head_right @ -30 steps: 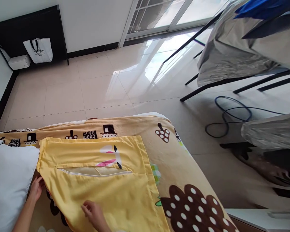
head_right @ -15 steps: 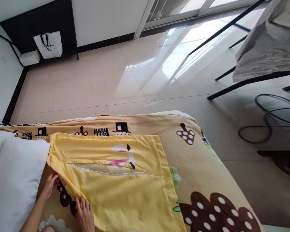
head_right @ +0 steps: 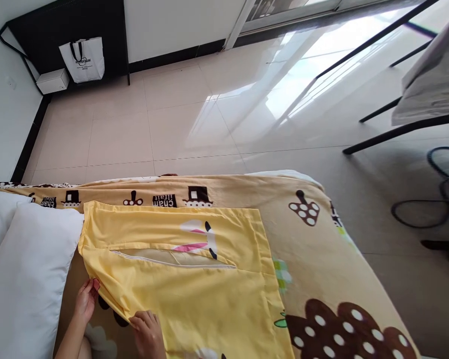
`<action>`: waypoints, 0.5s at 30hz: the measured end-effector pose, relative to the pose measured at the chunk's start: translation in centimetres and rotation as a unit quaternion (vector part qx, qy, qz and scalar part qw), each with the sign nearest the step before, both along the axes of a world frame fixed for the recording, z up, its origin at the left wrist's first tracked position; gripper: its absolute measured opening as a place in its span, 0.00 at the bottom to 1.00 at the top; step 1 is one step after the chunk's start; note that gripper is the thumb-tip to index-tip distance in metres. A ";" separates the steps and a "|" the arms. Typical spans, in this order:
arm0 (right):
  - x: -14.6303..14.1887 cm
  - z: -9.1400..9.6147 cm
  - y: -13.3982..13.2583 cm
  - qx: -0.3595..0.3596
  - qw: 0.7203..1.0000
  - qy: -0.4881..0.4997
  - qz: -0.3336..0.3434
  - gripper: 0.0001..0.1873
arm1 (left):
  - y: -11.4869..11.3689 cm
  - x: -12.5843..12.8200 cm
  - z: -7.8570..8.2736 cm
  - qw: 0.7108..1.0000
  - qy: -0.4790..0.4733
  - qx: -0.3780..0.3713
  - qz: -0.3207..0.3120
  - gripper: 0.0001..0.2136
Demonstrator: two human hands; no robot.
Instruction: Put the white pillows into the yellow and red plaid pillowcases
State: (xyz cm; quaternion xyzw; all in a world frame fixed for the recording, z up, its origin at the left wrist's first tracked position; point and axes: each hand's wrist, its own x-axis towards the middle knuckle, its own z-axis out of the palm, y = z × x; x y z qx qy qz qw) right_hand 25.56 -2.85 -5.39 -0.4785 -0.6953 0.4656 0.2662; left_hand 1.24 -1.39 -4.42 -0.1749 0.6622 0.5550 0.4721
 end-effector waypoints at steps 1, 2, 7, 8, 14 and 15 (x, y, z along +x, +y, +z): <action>0.2 0.0 0.0 -0.051 0.999 0.011 -0.008 0.11 | -0.3 0.0 -0.1 1.000 -0.013 0.000 0.008 0.06; 0.3 0.1 0.2 -0.102 0.995 0.018 -0.008 0.12 | -0.5 0.1 -0.2 0.999 -0.030 0.005 0.017 0.06; -1.6 2.3 2.9 -0.131 0.988 -0.052 0.058 0.14 | -0.5 0.9 -0.3 0.990 -0.106 0.055 0.071 0.08; -2.8 3.1 3.5 -0.101 0.991 -0.070 0.043 0.14 | -0.5 1.0 -0.2 0.989 -0.109 0.069 0.073 0.07; -11.1 5.5 7.7 -0.132 0.990 -0.030 -0.043 0.08 | -1.1 0.9 0.1 0.992 -0.075 0.103 -0.001 0.05; -11.7 5.3 8.6 -0.183 0.981 0.009 -0.057 0.09 | -1.1 0.8 0.1 0.995 -0.055 0.086 -0.005 0.07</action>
